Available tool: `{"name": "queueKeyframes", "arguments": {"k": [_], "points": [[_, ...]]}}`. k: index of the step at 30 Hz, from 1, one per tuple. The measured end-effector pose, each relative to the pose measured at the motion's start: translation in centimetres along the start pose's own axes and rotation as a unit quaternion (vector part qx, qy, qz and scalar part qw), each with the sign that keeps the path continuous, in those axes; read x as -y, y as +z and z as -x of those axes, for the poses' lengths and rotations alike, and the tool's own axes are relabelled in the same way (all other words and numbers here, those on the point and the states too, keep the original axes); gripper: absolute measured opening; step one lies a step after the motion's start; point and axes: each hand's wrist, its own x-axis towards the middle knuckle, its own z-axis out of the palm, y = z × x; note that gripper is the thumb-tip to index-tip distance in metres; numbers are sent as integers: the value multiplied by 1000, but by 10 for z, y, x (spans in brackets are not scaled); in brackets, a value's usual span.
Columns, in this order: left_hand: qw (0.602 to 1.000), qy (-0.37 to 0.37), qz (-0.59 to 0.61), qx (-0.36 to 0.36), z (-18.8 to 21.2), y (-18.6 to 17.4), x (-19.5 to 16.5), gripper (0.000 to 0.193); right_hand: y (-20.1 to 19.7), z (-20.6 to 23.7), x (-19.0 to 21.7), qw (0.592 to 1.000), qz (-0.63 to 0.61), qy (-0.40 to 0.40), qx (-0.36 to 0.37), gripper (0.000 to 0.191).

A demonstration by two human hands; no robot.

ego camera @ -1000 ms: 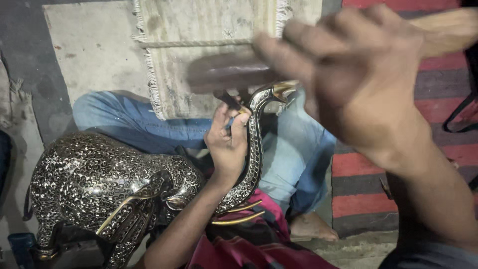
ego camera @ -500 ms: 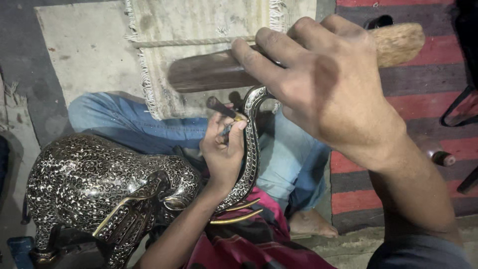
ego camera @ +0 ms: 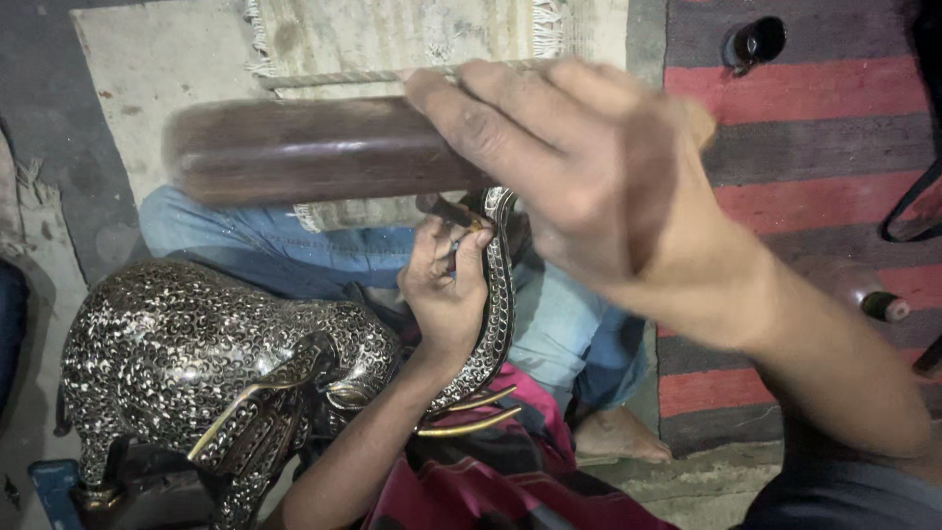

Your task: The person sits on the floor holding a chisel against a decorative metal elephant statue resting on their lap and strikes the chisel with a wooden mallet, working the surface of the figurine. They reposition the chisel along the trunk and body and continue hammering throughout the clip.

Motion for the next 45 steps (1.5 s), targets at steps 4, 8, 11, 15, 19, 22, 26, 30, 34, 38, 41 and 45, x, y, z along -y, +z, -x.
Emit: {"name": "queueKeyframes", "arguments": {"k": [4,8,11,15,19,22,26,30,34,38,41,45], "points": [[1000,-4,-3,1,0,1,2,15,4,11,-3,994,91,-48,47,56],[1000,4,21,-7,0,1,1,10,3,25,-12,999,-5,-8,37,54],[1000,-20,17,6,-1,0,0,9,2,29,-15,999,-3,-8,32,60],[1000,0,-1,1,-2,0,-1,10,0,25,-14,992,104,-64,26,62],[1000,-18,9,2,-1,0,-1,9,-3,19,-13,990,113,-52,59,71],[999,-42,15,-4,0,0,-2,12,-4,18,-12,994,79,-66,33,63],[999,-3,28,19,0,-1,0,6,3,24,-13,994,104,-32,7,59],[1000,-24,12,14,-1,-2,3,9,5,37,-12,987,146,-15,64,55],[1000,6,-21,12,0,-3,4,10,6,42,-15,997,61,29,24,59],[1000,-11,-10,-1,-1,-2,2,13,6,39,-16,994,106,-4,27,58],[999,-26,-18,8,-1,-2,0,12,7,36,-16,989,143,-25,3,60],[1000,-13,20,4,-2,0,-2,17,9,34,-14,968,245,-34,46,52]]}}
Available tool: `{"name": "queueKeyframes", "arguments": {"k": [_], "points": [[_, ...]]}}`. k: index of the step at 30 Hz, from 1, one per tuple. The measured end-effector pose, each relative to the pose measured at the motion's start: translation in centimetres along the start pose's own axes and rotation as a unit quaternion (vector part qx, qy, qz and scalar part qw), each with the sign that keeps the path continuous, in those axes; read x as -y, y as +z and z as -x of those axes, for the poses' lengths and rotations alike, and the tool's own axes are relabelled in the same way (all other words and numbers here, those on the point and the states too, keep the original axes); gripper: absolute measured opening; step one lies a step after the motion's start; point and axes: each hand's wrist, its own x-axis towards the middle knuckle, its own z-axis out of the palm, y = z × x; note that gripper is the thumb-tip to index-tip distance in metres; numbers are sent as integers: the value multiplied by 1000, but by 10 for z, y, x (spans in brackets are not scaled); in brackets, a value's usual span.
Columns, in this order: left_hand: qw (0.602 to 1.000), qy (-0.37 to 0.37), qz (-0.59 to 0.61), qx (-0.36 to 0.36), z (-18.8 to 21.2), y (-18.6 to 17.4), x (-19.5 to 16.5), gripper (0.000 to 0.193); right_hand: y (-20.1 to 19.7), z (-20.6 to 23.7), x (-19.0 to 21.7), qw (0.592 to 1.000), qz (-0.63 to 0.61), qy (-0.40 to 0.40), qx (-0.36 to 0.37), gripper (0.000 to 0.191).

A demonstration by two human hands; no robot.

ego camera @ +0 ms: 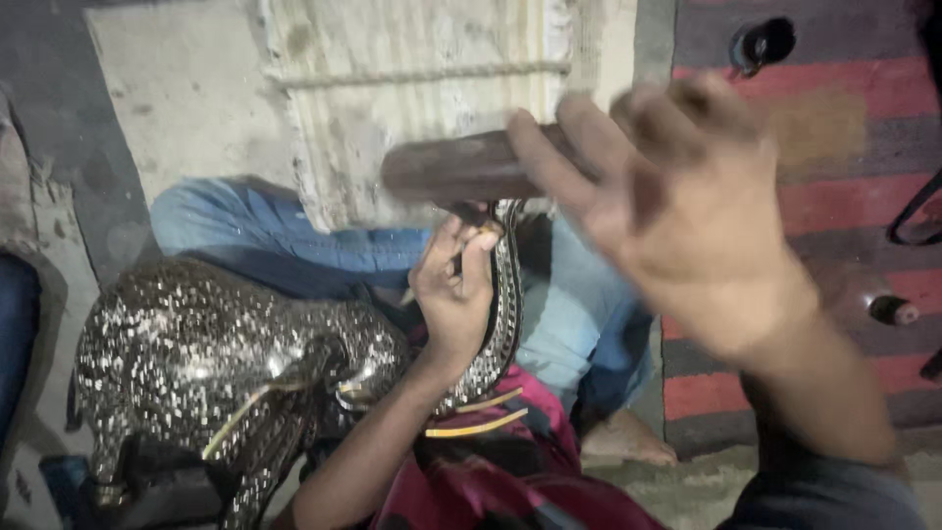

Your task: The person sits on the floor holding a chisel against a decorative metal elephant statue resting on their lap and strikes the chisel with a wooden mallet, working the surface of the figurine. They reposition the chisel along the trunk and body and continue hammering throughout the clip.

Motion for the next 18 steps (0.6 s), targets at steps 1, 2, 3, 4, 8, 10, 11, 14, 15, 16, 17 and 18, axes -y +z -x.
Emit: {"name": "queueKeyframes", "arguments": {"k": [1,2,3,4,8,10,11,14,15,16,17,18], "points": [[1000,0,-4,-13,-1,1,0,16,0,0,-1,1000,-19,-1,-15,51],[1000,-7,-13,-27,-1,2,1,15,0,0,-1,999,-45,-3,-25,51],[1000,-14,-9,-26,-1,3,1,16,0,1,-3,997,-77,-5,-29,50],[999,-19,-3,-26,-1,3,1,16,-1,2,-4,996,-71,-2,-45,48],[1000,-17,19,-13,-1,1,3,18,0,4,-10,987,-138,40,-79,54],[1000,-20,9,-10,0,0,4,21,1,5,-10,979,-186,59,-53,54],[1000,-17,5,-6,-1,0,5,23,1,6,-10,980,-183,63,-34,49],[998,6,-40,-49,-1,1,5,22,2,8,-8,996,-75,22,-30,35],[999,-27,4,-37,0,1,3,21,2,9,-7,997,-63,23,-34,36],[997,-53,51,-24,0,0,2,20,2,11,-7,998,-50,24,-38,36],[992,-76,99,-12,0,-1,0,18,4,12,-6,995,-75,45,-43,42],[995,-69,73,-3,0,-3,-3,21,4,13,-5,991,-100,67,-49,48]]}}
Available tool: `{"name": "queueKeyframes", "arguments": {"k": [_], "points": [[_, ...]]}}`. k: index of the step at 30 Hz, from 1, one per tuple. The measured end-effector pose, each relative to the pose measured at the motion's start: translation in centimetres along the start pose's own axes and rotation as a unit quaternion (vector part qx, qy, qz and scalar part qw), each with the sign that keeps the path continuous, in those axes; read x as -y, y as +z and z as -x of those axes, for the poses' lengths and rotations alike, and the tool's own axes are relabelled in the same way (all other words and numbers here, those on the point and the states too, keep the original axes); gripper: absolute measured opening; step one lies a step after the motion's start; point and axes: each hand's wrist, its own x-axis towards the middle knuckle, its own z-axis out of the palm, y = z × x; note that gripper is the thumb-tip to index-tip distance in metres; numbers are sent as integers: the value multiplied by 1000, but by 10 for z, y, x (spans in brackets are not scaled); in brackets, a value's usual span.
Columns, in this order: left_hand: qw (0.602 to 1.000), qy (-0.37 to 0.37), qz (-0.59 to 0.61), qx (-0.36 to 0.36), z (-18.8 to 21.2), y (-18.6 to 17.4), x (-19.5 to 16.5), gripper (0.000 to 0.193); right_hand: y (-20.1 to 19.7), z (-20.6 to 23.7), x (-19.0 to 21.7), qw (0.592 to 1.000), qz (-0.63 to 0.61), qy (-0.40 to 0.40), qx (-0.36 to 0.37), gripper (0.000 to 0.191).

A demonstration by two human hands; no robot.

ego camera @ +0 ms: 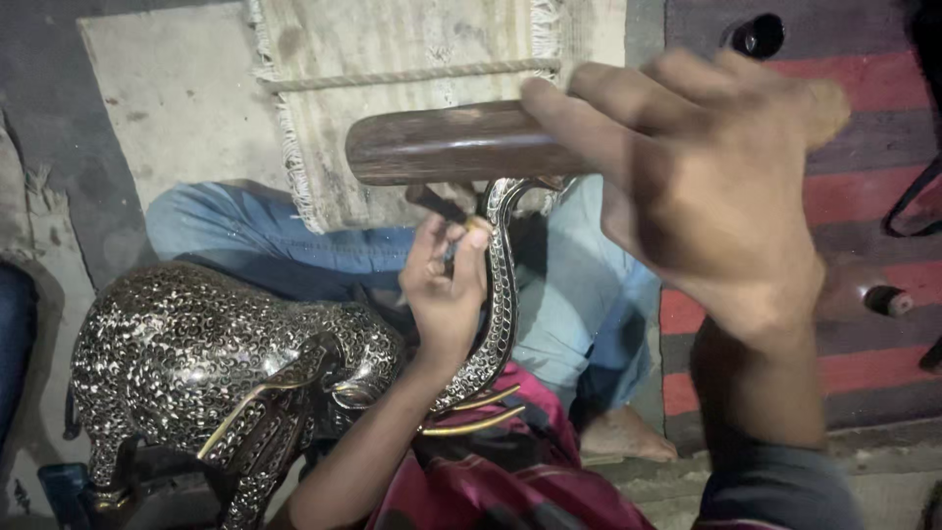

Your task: The person sits on the floor holding a chisel against a decorative metal elephant statue resting on their lap and strikes the chisel with a wooden mallet, working the surface of the figurine. They reposition the chisel along the trunk and body and continue hammering throughout the clip.

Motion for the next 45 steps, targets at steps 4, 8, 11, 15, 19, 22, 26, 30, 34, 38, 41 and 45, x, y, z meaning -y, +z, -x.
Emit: {"name": "queueKeyframes", "arguments": {"k": [4,8,11,15,19,22,26,30,34,38,41,45], "points": [[995,16,-92,34,7,-5,-11,24,2,9,1,956,-263,127,-42,49],[996,20,-79,32,9,-4,-14,24,1,17,3,928,-348,115,-68,59],[995,59,-81,31,7,-1,-10,23,-2,16,4,943,-316,98,-47,65],[989,76,-124,19,5,-1,-5,23,-2,6,8,999,-7,-32,-7,54],[991,74,-103,29,6,-3,-1,19,-3,-3,7,993,-118,-6,-17,62],[990,79,-111,20,7,-3,2,14,-8,-3,6,988,-157,-2,7,62],[996,49,-68,33,8,-2,3,16,-12,-4,5,985,-166,1,40,60],[993,78,-82,22,6,0,2,19,-14,-8,2,996,-62,-48,44,70],[993,77,-84,32,5,0,-3,14,-17,-8,0,996,-41,-54,51,60],[990,73,-108,49,5,-2,-9,17,-18,-5,1,996,-32,-37,78,60],[964,169,-197,53,4,-3,-10,13,-15,-3,1,984,-172,12,45,57],[978,133,-161,27,2,-1,-9,10,-13,6,3,999,0,-41,30,55]]}}
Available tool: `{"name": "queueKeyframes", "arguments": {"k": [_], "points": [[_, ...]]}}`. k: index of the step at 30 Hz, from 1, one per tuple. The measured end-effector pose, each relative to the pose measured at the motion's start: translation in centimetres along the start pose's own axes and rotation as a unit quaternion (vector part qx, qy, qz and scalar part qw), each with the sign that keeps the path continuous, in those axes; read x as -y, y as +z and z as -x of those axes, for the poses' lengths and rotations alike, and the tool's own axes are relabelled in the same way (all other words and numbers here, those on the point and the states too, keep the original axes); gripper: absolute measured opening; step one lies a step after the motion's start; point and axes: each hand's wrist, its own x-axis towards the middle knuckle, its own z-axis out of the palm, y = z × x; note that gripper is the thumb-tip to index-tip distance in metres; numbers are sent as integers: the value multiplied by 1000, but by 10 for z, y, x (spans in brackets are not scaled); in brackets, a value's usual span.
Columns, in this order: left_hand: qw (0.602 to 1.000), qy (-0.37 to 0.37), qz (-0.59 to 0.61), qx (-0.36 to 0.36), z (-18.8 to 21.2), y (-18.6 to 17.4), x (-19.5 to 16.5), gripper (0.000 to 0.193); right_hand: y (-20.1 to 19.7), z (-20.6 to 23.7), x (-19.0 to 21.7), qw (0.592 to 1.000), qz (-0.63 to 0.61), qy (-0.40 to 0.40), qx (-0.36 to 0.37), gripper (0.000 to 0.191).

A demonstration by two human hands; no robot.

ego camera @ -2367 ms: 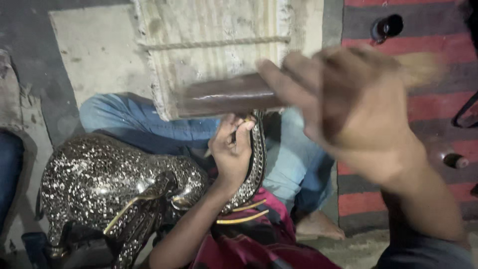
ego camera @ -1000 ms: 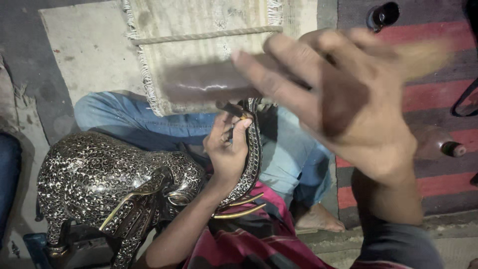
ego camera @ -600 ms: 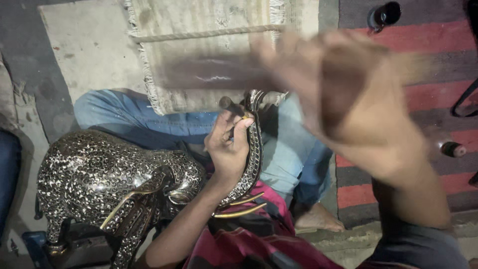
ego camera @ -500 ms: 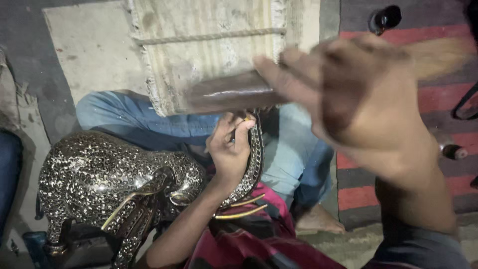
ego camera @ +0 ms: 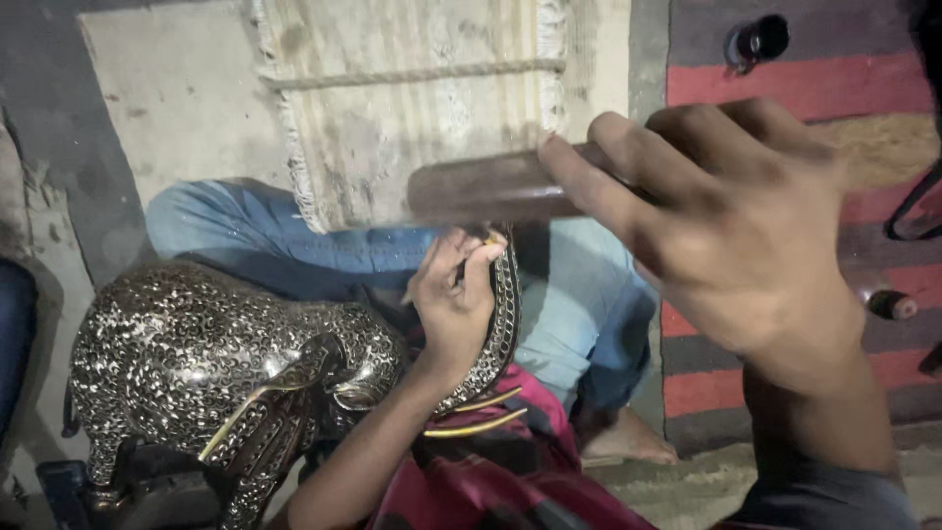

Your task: The person sits on the floor holding a chisel against a decorative metal elephant statue resting on their lap and strikes the chisel with a wooden mallet, working the surface of the figurine. They reposition the chisel along the trunk and body and continue hammering throughout the clip.

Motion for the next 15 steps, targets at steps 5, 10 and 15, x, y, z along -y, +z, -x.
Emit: {"name": "queueKeyframes", "arguments": {"k": [5,10,15], "points": [[998,55,-28,30,1,-1,-1,11,7,6,0,995,-86,46,-14,59],[999,-37,-18,20,2,-2,-2,6,4,2,3,999,-15,40,4,65],[999,-29,-6,27,2,-3,-3,12,0,-1,6,999,50,-6,-8,66]]}}
